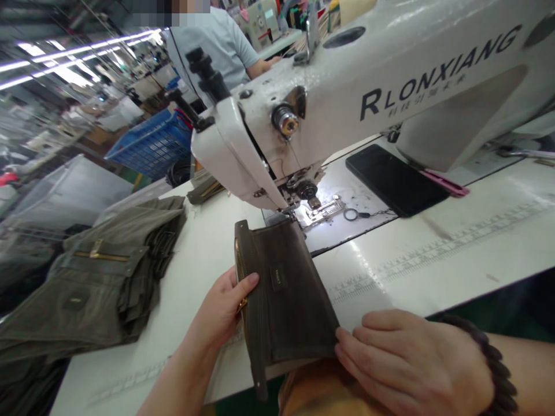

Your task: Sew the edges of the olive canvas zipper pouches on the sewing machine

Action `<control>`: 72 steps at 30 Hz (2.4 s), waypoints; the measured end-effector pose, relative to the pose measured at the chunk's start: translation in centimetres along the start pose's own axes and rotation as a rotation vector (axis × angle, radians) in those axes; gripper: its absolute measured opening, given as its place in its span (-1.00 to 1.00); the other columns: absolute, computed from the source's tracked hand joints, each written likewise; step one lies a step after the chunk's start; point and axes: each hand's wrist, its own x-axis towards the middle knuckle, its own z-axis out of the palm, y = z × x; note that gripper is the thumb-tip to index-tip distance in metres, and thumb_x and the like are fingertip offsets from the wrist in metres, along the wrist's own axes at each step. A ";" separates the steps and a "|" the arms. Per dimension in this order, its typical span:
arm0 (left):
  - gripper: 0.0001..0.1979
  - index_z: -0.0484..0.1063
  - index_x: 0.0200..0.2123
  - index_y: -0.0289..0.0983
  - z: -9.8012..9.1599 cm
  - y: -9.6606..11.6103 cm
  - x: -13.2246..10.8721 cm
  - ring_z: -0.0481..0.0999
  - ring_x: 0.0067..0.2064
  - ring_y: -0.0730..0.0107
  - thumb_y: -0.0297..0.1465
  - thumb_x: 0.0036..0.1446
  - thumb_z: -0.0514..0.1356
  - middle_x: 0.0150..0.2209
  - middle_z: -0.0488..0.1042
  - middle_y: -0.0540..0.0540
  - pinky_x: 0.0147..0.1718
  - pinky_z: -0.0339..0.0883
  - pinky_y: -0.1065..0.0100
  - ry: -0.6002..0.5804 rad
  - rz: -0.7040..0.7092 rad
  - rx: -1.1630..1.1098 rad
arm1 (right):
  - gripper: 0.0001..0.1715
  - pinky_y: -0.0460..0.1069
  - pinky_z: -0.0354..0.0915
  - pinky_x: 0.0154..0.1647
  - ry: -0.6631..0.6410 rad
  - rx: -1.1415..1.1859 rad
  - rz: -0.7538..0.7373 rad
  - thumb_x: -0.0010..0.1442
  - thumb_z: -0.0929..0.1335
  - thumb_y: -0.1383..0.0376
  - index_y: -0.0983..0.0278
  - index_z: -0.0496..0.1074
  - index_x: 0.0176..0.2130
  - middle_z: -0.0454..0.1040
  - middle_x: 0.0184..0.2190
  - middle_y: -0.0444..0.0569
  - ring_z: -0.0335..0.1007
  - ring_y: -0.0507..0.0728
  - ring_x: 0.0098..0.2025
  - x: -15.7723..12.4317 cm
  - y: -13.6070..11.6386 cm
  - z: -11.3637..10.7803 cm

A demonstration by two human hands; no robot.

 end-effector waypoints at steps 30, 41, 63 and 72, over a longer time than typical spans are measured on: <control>-0.62 0.32 -0.16 -0.32 -0.4 1.7 2.4 0.48 -0.25 0.17 -0.24 -0.04 0.21 -0.29 0.50 -0.11 -0.29 0.35 0.25 0.046 0.164 0.365 | -0.86 -0.01 0.16 -0.51 -0.340 -0.059 0.011 -0.04 0.24 0.43 0.32 0.39 -0.51 0.42 -0.38 0.04 0.21 0.09 -0.48 2.9 2.6 -0.6; -0.67 0.36 -0.22 -0.31 -1.6 2.3 4.8 0.46 -0.26 0.19 -0.24 -0.03 0.20 -0.28 0.49 -0.11 -0.29 0.32 0.27 0.036 0.211 0.455 | -0.93 -0.02 0.01 -0.59 -0.469 -0.098 -0.020 -0.08 0.29 0.43 0.30 0.33 -0.55 0.29 -0.55 -0.05 0.13 0.06 -0.52 4.5 4.4 -0.3; -0.86 0.45 -0.44 -0.28 -1.5 5.9 7.9 0.41 -0.23 0.13 -0.38 -0.16 0.24 -0.44 0.49 -0.05 -0.20 0.20 0.28 0.268 0.418 0.718 | -0.77 -0.03 -0.04 -0.60 -0.459 -0.130 0.031 0.00 0.16 0.53 0.33 0.35 -0.44 0.31 -0.49 -0.04 0.06 0.04 -0.60 5.3 8.3 1.4; -0.89 0.42 -0.54 -0.27 -2.0 6.6 9.3 0.41 -0.21 0.11 -0.40 -0.24 0.27 -0.48 0.49 -0.05 -0.21 0.23 0.27 0.258 0.421 0.662 | -0.62 -0.04 0.03 -0.53 -0.408 -0.287 0.076 0.02 0.11 0.58 0.34 0.37 -0.28 0.37 -0.40 -0.04 0.14 0.03 -0.52 4.9 9.5 2.5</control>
